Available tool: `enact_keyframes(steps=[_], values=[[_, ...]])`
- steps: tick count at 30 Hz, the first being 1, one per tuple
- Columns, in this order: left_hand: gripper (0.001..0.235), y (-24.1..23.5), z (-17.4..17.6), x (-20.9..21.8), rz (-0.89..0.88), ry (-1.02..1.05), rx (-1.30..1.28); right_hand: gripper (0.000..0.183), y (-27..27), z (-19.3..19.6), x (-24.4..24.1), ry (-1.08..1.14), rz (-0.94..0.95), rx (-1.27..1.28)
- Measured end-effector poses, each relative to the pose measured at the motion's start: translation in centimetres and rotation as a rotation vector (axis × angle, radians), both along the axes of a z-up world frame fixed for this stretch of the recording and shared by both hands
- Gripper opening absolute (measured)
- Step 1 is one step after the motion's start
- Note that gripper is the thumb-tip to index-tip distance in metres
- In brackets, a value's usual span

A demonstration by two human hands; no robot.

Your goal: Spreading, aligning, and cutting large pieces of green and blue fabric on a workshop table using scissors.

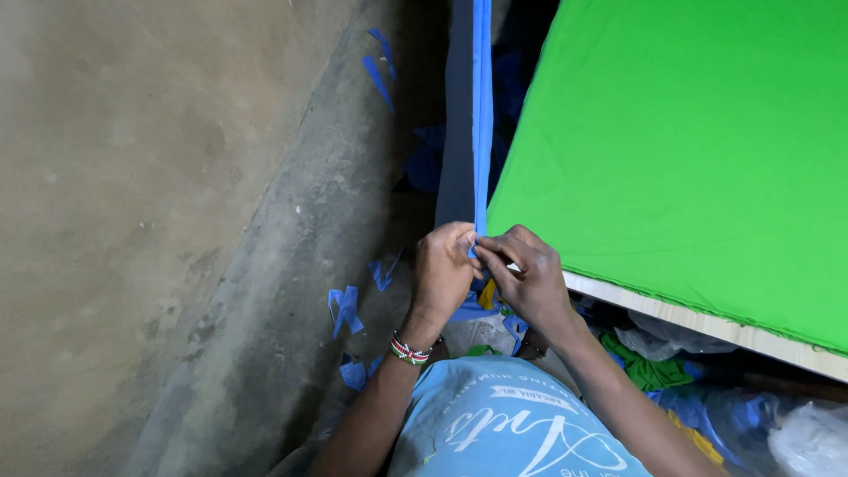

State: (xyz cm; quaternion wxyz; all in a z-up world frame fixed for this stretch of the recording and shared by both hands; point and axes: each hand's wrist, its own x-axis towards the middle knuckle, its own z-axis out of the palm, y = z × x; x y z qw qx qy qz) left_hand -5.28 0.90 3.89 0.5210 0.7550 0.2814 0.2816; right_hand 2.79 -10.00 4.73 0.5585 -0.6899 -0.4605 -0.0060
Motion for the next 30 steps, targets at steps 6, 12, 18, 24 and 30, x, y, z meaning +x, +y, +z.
enact_keyframes(steps=[6,12,18,24,30], values=[[0.020,1.1,-2.9,0.0,-0.056,0.016,-0.076,0.009,0.1,-0.5,0.2,-0.017,0.053,-0.023],[0.018,2.5,-0.8,-0.1,0.134,-0.097,-0.327,0.011,0.8,1.8,-0.7,-0.088,0.219,-0.102],[0.019,6.2,12.6,-3.6,0.198,-0.176,-0.114,0.032,0.9,-3.1,-1.3,0.364,0.134,-0.016],[0.015,13.8,25.2,-7.7,0.106,-0.163,0.037,0.080,1.4,-9.3,-4.1,0.666,0.065,-0.367],[0.026,35.3,30.2,-19.3,-0.652,-0.554,-1.666,0.039,11.7,-28.7,-4.6,0.921,-0.031,-0.036]])
